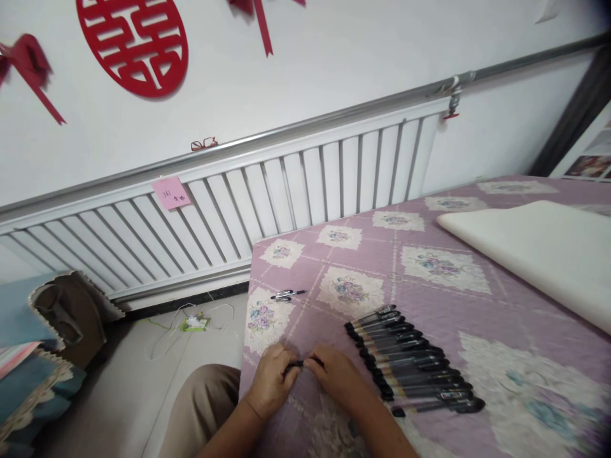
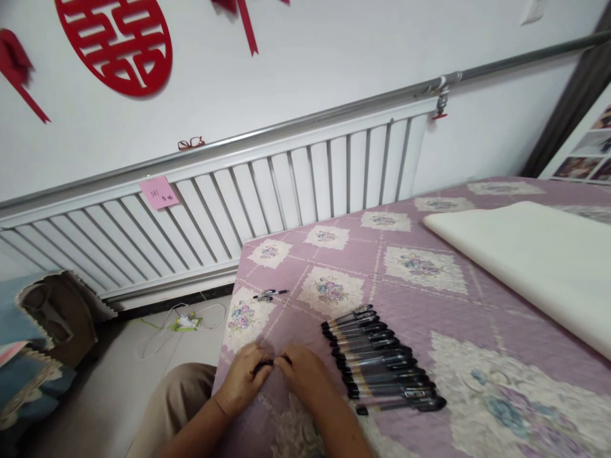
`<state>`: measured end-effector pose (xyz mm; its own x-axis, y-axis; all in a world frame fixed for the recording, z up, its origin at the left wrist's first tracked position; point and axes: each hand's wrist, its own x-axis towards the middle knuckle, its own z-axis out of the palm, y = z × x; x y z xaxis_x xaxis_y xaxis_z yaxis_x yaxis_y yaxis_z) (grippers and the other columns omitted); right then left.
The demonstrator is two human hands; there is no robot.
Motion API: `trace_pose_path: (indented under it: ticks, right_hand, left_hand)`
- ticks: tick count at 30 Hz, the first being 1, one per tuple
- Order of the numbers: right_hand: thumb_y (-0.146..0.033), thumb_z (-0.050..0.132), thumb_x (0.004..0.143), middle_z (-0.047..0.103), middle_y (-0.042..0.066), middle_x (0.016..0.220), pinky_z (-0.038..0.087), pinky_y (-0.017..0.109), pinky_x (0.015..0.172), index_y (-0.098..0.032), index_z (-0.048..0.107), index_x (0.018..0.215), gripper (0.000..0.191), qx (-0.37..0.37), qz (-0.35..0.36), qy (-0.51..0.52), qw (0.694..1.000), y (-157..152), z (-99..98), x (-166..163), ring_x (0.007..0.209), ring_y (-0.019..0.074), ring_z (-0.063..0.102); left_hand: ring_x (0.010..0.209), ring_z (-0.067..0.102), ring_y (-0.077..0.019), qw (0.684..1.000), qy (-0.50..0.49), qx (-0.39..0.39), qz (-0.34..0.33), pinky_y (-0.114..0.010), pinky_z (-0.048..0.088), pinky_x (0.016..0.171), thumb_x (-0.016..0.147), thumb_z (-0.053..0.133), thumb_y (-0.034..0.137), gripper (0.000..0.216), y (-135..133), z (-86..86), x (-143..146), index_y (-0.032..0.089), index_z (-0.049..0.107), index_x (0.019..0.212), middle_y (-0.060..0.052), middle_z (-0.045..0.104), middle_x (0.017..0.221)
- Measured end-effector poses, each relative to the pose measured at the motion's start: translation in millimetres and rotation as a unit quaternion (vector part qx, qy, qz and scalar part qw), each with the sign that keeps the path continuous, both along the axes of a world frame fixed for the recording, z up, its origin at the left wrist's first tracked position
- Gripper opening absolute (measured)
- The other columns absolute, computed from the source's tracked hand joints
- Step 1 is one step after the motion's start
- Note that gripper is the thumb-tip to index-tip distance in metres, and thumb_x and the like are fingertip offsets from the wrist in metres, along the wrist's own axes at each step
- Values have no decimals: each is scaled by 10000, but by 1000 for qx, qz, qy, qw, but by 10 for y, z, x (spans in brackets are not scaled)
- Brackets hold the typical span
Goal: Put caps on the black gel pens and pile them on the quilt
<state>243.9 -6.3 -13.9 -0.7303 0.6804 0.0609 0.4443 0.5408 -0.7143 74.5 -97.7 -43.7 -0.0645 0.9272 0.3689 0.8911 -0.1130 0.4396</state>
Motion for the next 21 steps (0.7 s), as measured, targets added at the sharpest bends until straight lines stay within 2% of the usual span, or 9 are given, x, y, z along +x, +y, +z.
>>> trace_pose_path:
  ticks: [5,8,10,15,21]
  right_hand:
    - [-266,518,837,687,51,887,392,258,724,-200,628,862,130,0,-9,1,1000,-12,9,1,840,186,609]
    - [-300,504,856,693,53,846,385,262,709,-200,636,811,171,-4,-14,-24,1000,-21,22,9,820,191,609]
    - [-317,521,850,695,51,876,389,259,719,-203,640,843,165,-10,-18,-17,1000,-32,36,17,840,191,611]
    - [-246,531,821,690,47,931,404,245,757,-207,640,885,133,-16,-3,13,1000,-79,37,26,887,185,614]
    - [-213,499,825,694,62,943,407,260,800,-197,645,904,167,-16,-22,11,1000,-92,4,11,918,196,616]
  left_hand:
    - [844,564,-210,1000,-5,-2,-5,-348,446,765,813,574,165,125,-2,0,14,219,637,907,-38,624,862]
    - [836,569,-210,1000,-3,-4,-4,-347,449,760,805,573,151,115,-10,14,23,220,631,877,-37,623,852]
    - [840,571,-211,1000,-4,-5,-10,-347,453,760,804,568,144,124,-14,15,23,223,630,877,-37,623,856]
    - [846,583,-211,1000,5,1,-20,-359,468,774,802,575,153,176,-14,-15,16,238,647,938,-33,633,868]
    - [911,591,-228,1000,14,21,-5,-398,490,823,834,572,195,188,-26,-83,-9,246,641,1001,-52,642,939]
